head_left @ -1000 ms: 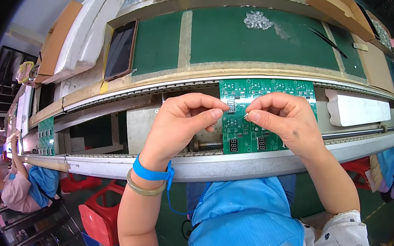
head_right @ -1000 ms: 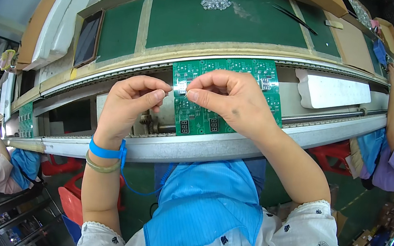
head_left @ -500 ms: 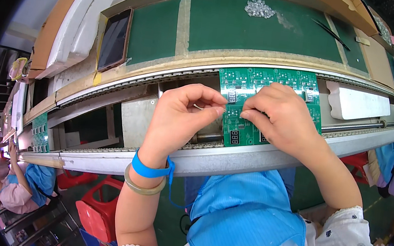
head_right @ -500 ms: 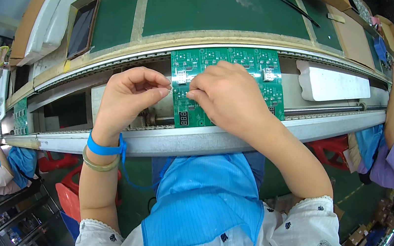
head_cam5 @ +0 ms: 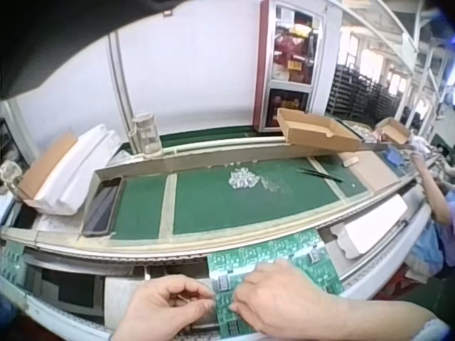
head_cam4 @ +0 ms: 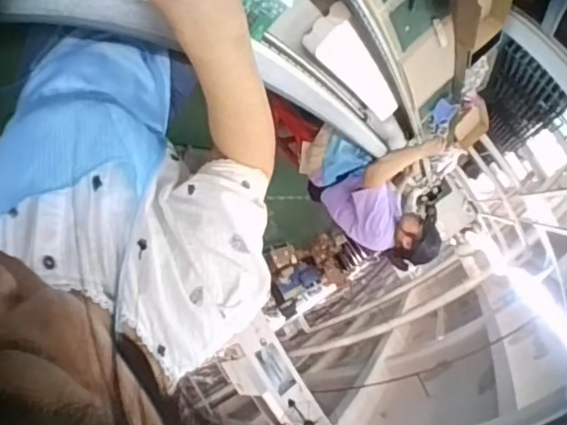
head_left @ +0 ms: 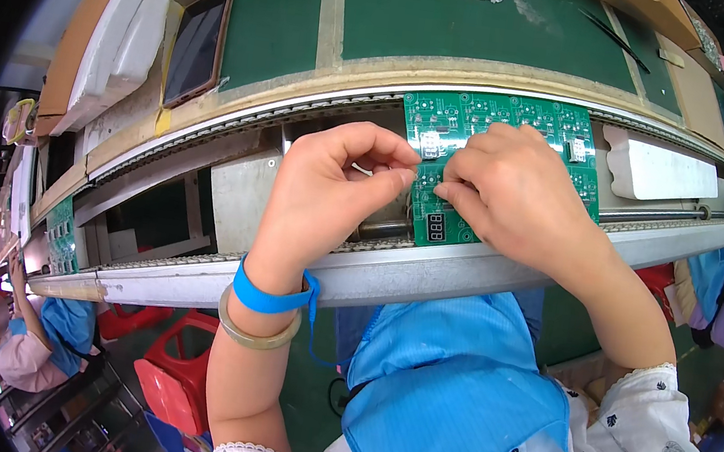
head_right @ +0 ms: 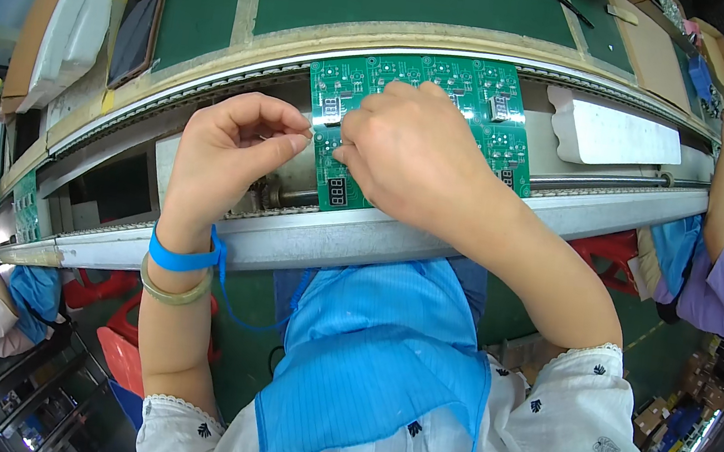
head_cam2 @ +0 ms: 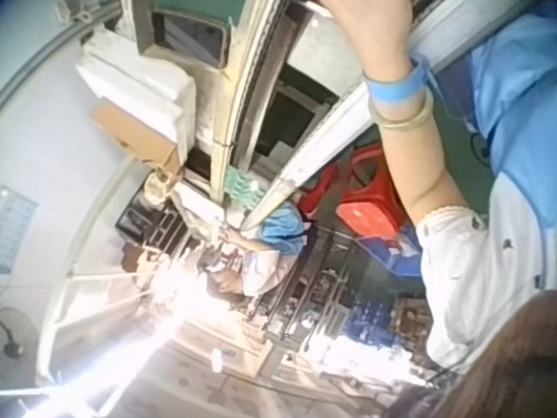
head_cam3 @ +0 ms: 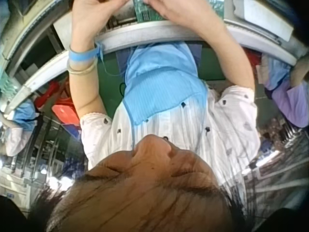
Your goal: The person pours small metallic components from a cardboard box onto a green workbench. They then pick up the components one by one and place them onto specific spots on a green circuit board. The person continues this repetitive placement process throughout the clip.
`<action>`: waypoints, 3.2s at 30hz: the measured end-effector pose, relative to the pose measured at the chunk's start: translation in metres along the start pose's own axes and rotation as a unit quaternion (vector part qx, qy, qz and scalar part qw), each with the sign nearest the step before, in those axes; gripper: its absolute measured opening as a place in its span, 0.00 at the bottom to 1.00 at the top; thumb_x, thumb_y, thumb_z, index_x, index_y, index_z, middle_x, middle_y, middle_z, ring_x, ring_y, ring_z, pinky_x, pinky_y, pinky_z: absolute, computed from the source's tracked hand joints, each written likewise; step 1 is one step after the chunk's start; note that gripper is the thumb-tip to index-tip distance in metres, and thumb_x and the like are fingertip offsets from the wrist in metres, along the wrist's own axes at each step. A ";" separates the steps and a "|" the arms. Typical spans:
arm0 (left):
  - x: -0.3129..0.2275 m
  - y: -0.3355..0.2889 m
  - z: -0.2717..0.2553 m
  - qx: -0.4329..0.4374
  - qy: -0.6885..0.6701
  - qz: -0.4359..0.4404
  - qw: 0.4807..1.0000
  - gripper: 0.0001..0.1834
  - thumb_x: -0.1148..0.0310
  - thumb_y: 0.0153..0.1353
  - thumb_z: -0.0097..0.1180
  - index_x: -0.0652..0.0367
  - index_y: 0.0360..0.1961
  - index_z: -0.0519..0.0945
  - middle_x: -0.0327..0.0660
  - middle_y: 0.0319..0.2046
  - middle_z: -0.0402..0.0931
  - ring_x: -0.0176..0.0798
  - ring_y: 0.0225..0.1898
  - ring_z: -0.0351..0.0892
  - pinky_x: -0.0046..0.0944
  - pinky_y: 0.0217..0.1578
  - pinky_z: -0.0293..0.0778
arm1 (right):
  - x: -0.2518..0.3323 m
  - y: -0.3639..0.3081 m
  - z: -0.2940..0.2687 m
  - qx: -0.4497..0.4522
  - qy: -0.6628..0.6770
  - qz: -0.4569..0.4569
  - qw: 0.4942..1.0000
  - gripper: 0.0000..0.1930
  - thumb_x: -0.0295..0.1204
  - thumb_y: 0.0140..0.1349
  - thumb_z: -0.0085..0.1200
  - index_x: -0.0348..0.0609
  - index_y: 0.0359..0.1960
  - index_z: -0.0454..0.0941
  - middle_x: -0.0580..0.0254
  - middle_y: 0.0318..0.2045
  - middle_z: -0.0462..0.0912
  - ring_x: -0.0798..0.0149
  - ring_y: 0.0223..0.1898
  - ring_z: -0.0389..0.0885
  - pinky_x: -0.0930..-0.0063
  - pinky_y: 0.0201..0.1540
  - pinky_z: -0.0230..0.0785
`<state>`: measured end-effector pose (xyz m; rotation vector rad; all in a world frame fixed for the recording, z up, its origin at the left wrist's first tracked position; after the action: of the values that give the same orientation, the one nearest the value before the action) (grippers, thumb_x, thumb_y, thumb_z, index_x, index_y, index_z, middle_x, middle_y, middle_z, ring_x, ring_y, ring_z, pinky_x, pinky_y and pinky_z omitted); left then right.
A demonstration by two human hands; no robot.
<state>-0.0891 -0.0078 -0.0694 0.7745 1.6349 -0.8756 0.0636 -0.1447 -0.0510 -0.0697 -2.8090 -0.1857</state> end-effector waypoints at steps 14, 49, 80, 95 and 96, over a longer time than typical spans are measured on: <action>0.001 -0.002 -0.001 0.004 -0.015 0.018 1.000 0.07 0.78 0.56 0.64 0.63 0.37 0.84 0.33 0.33 0.82 0.25 0.35 0.78 0.26 0.38 0.73 | 0.010 0.005 0.000 0.031 -0.026 0.031 0.999 0.09 0.32 0.57 0.59 0.40 0.23 0.80 0.55 0.24 0.80 0.49 0.34 0.78 0.55 0.40 0.67; 0.003 -0.004 -0.003 0.000 -0.042 0.031 0.999 0.08 0.78 0.56 0.64 0.63 0.38 0.84 0.34 0.32 0.81 0.24 0.35 0.77 0.24 0.37 0.74 | 0.019 0.006 0.002 0.042 -0.029 0.048 0.998 0.11 0.34 0.57 0.62 0.39 0.25 0.78 0.51 0.24 0.80 0.47 0.32 0.80 0.53 0.37 0.70; 0.003 -0.003 0.016 0.017 0.173 0.089 0.981 0.07 0.80 0.53 0.61 0.66 0.35 0.84 0.39 0.29 0.83 0.29 0.31 0.81 0.30 0.36 0.77 | -0.017 -0.020 -0.005 -0.103 0.115 0.104 0.983 0.14 0.36 0.63 0.56 0.37 0.26 0.79 0.52 0.23 0.79 0.47 0.31 0.79 0.55 0.36 0.69; 0.001 -0.004 0.020 0.010 0.189 0.135 0.973 0.07 0.79 0.51 0.61 0.62 0.33 0.84 0.46 0.29 0.82 0.42 0.30 0.84 0.37 0.33 0.79 | -0.018 -0.021 -0.003 -0.126 0.109 0.086 0.982 0.15 0.37 0.63 0.57 0.39 0.23 0.77 0.52 0.22 0.78 0.46 0.30 0.78 0.53 0.35 0.68; 0.001 -0.003 0.020 0.013 0.190 0.136 0.972 0.07 0.79 0.51 0.61 0.62 0.33 0.84 0.46 0.29 0.82 0.42 0.30 0.84 0.38 0.33 0.79 | -0.019 -0.021 -0.003 -0.128 0.106 0.085 0.982 0.16 0.37 0.62 0.57 0.39 0.23 0.77 0.51 0.22 0.78 0.46 0.30 0.78 0.53 0.35 0.68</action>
<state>-0.0822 -0.0268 -0.0730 1.2103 1.7915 -0.5758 0.0807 -0.1666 -0.0567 -0.3284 -2.5360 -0.4816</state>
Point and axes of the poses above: each hand's wrist, its own y-axis towards the middle knuckle, its own z-axis out of the palm, x = y × z, the point moved 1 cm from there along y, towards the middle knuckle
